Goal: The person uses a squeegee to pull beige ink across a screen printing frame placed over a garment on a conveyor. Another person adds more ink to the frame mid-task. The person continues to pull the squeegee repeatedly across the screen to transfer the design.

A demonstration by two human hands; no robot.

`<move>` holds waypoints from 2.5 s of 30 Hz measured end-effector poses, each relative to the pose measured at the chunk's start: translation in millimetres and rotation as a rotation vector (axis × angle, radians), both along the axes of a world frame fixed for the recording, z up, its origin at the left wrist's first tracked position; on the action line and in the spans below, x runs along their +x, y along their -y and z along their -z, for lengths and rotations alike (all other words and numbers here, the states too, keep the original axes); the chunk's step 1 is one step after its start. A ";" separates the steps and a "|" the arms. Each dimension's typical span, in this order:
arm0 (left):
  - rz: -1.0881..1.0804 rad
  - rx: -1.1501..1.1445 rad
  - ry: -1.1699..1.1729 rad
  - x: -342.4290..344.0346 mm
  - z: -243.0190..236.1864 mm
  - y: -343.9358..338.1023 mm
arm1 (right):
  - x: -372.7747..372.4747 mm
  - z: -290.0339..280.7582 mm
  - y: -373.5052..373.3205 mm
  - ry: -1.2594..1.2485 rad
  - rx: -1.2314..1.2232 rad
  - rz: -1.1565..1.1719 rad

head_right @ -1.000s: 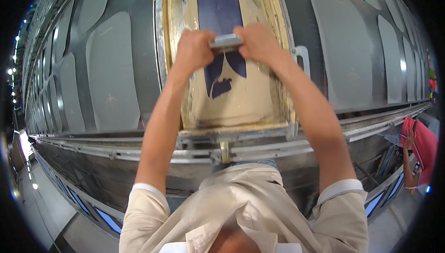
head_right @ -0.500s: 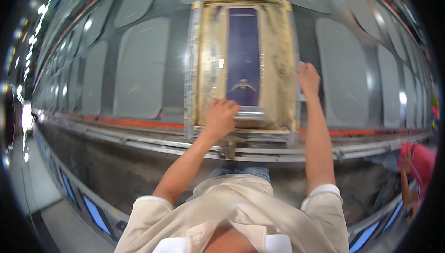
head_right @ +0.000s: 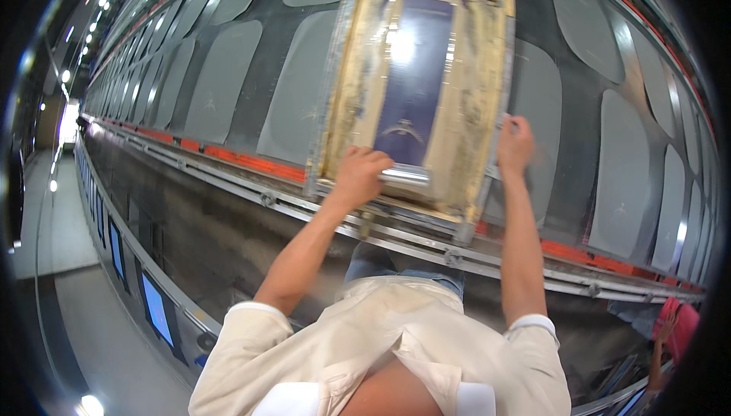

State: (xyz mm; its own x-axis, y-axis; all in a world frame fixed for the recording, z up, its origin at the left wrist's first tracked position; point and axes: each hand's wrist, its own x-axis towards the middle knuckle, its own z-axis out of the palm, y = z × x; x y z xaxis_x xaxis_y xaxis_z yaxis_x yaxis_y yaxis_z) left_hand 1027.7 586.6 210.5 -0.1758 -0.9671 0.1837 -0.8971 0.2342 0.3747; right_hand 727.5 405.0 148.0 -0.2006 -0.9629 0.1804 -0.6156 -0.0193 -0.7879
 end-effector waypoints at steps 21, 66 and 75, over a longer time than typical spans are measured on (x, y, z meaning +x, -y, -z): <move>0.121 -0.140 0.061 234.0 14.8 -20.7 | 229.1 5.2 -17.8 -0.066 0.170 0.071; 0.175 0.185 -0.061 251.3 -1.3 35.6 | 334.8 -57.9 -107.6 -0.494 0.049 -0.920; 0.156 0.010 0.080 294.7 7.0 361.3 | 380.5 -58.4 213.0 -0.513 -0.009 -0.783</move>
State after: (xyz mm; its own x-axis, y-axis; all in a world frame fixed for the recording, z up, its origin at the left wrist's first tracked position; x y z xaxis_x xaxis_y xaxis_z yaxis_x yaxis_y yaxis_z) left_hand 1322.5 225.3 203.4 -0.3374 -0.9288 0.1532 -0.8772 0.3693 0.3067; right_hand 1107.9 191.9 206.4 0.6109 -0.7882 0.0748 -0.6971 -0.5803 -0.4210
